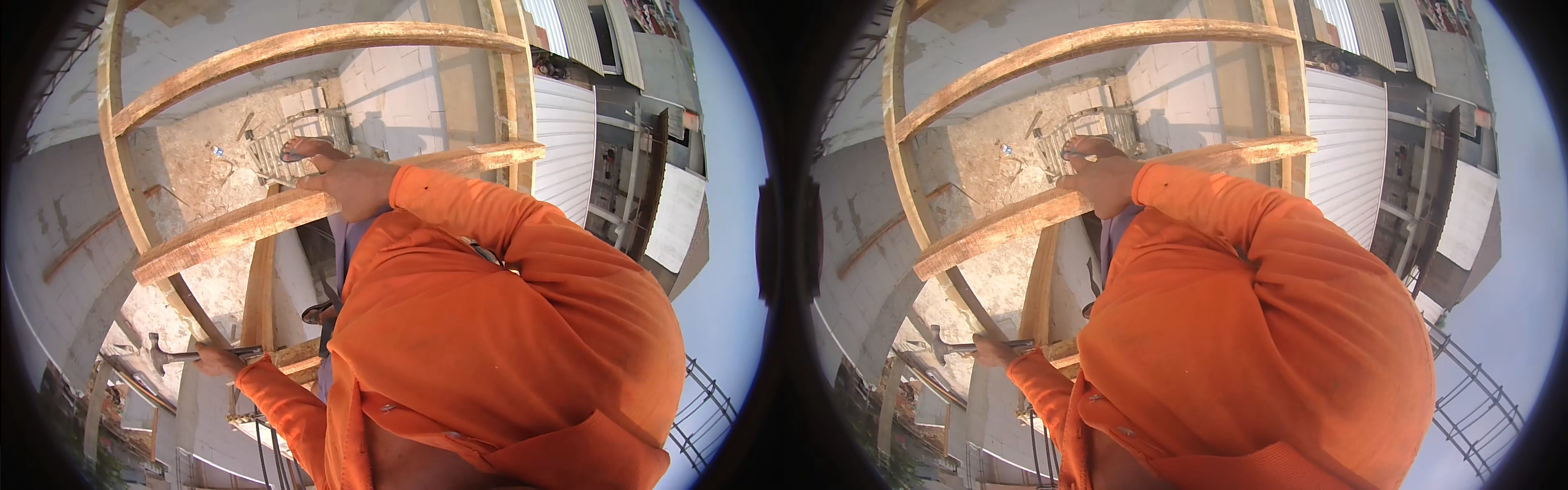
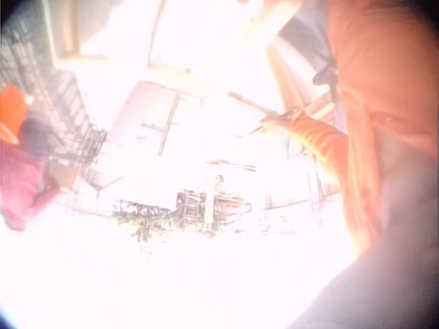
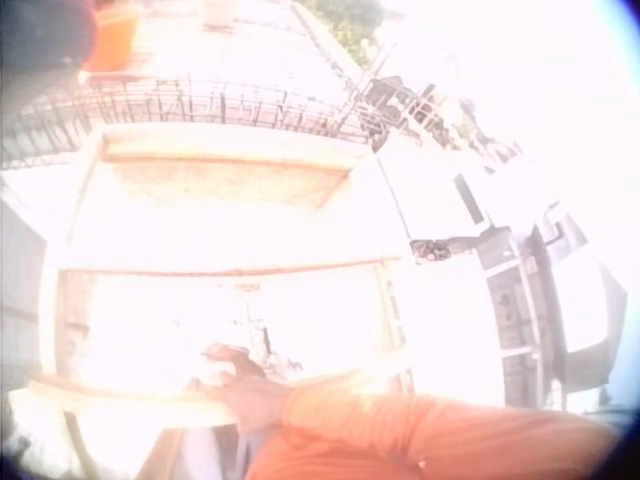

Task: The person builds a wooden frame on a construction site by hammering nails into wooden planks.

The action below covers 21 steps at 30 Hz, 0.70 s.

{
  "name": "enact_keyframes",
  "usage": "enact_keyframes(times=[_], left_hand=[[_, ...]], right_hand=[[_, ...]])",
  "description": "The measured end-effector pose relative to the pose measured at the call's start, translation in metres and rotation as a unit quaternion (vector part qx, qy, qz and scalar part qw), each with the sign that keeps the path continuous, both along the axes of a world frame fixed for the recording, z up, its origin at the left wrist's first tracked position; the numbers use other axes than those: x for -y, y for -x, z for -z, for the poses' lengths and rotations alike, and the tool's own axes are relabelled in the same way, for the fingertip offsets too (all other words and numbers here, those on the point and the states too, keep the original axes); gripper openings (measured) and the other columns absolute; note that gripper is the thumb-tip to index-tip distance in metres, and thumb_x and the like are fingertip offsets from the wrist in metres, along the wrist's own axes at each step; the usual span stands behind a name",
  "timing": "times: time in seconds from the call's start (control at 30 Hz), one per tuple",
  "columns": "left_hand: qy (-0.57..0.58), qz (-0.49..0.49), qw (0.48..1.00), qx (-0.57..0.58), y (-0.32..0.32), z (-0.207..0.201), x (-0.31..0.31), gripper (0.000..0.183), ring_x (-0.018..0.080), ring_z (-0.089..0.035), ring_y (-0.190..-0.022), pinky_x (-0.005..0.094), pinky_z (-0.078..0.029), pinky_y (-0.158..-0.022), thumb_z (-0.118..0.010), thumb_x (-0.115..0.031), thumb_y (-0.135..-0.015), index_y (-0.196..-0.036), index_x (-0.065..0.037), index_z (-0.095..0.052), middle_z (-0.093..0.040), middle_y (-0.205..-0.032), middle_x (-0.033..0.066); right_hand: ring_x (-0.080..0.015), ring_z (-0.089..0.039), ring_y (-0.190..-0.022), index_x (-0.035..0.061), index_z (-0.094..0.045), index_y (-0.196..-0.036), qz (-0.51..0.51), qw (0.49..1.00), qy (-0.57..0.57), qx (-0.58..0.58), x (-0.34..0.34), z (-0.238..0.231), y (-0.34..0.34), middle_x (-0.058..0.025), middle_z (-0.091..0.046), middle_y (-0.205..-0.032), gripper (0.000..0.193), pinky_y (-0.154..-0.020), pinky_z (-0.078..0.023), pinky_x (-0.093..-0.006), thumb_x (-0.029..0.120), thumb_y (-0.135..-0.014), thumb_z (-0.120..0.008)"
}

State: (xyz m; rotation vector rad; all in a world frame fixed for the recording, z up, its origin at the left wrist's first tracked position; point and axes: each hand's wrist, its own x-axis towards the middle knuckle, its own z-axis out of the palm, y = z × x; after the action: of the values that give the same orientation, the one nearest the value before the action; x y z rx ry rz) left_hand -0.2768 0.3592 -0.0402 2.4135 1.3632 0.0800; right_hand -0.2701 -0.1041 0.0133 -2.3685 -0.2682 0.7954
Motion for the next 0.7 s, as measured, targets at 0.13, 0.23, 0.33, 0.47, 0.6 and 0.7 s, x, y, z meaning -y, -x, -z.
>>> enact_keyframes(times=[0.13, 0.23, 0.33, 0.47, 0.6, 0.7], left_hand=[[-0.088, 0.060, 0.992, -0.066, 0.014, 0.031, -0.038, 0.050, 0.0378, -0.058, -0.081, 0.0474, -0.043, -0.075, -0.058, -0.036, -0.078, -0.097, 0.010, -0.058, -0.061, -0.088, 0.0264], [-0.062, 0.017, 0.996, -0.057, 0.013, 0.032, -0.032, 0.045, 0.0377, -0.058, -0.080, 0.0467, -0.043, -0.075, -0.058, -0.034, -0.076, -0.093, 0.007, -0.059, -0.062, -0.084, 0.0241], [-0.054, -0.039, 0.998, -0.009, -0.002, 0.013, -0.019, 0.038, 0.0379, -0.058, -0.080, 0.0456, -0.042, -0.076, -0.058, -0.031, -0.073, -0.091, 0.003, -0.058, -0.063, -0.085, 0.0214], [-0.027, -0.054, 0.998, 0.010, -0.006, 0.003, -0.009, 0.032, 0.0382, -0.060, -0.085, 0.0436, -0.043, -0.080, -0.057, -0.026, -0.070, -0.089, 0.000, -0.058, -0.064, -0.086, 0.0201], [-0.013, -0.057, 0.998, 0.022, 0.005, 0.003, -0.015, 0.034, 0.0392, -0.060, -0.086, 0.0436, -0.044, -0.080, -0.055, -0.029, -0.072, -0.087, 0.001, -0.058, -0.064, -0.086, 0.0228], [-0.021, -0.057, 0.998, 0.024, 0.004, -0.001, -0.006, 0.032, 0.0397, -0.061, -0.083, 0.0441, -0.045, -0.081, -0.056, -0.031, -0.072, -0.084, 0.000, -0.058, -0.065, -0.083, 0.0223]], right_hand=[[-0.0344, -0.057, -0.099, 0.0099, -0.040, -0.137, -0.022, 0.995, 0.004, -0.096, 0.009, -0.024, -0.014, -0.0170, -0.041, -0.121, 0.077, -0.080, -0.048, -0.0427, 0.001, -0.064, -0.060], [-0.0355, -0.057, -0.098, 0.0115, -0.038, -0.138, -0.032, 0.990, 0.018, -0.138, 0.010, -0.014, -0.015, -0.0169, -0.040, -0.119, 0.079, -0.079, -0.048, -0.0425, 0.000, -0.063, -0.059], [-0.0375, -0.056, -0.092, 0.0130, -0.036, -0.139, -0.027, 0.989, -0.009, -0.145, 0.013, -0.004, -0.003, -0.0170, -0.043, -0.107, 0.080, -0.081, -0.047, -0.0417, 0.002, -0.063, -0.058], [-0.0381, -0.053, -0.100, 0.0128, -0.038, -0.138, -0.028, 0.981, -0.002, -0.190, -0.007, -0.021, -0.005, -0.0172, -0.043, -0.108, 0.080, -0.085, -0.046, -0.0406, 0.001, -0.062, -0.060], [-0.0390, -0.053, -0.100, 0.0106, -0.041, -0.137, -0.035, 0.983, -0.026, -0.176, -0.011, -0.027, 0.001, -0.0175, -0.044, -0.105, 0.079, -0.086, -0.044, -0.0405, -0.001, -0.061, -0.060], [-0.0386, -0.053, -0.100, 0.0090, -0.041, -0.137, -0.016, 0.978, 0.020, -0.206, -0.020, -0.042, 0.001, -0.0181, -0.045, -0.104, 0.079, -0.088, -0.044, -0.0395, -0.002, -0.061, -0.058]])
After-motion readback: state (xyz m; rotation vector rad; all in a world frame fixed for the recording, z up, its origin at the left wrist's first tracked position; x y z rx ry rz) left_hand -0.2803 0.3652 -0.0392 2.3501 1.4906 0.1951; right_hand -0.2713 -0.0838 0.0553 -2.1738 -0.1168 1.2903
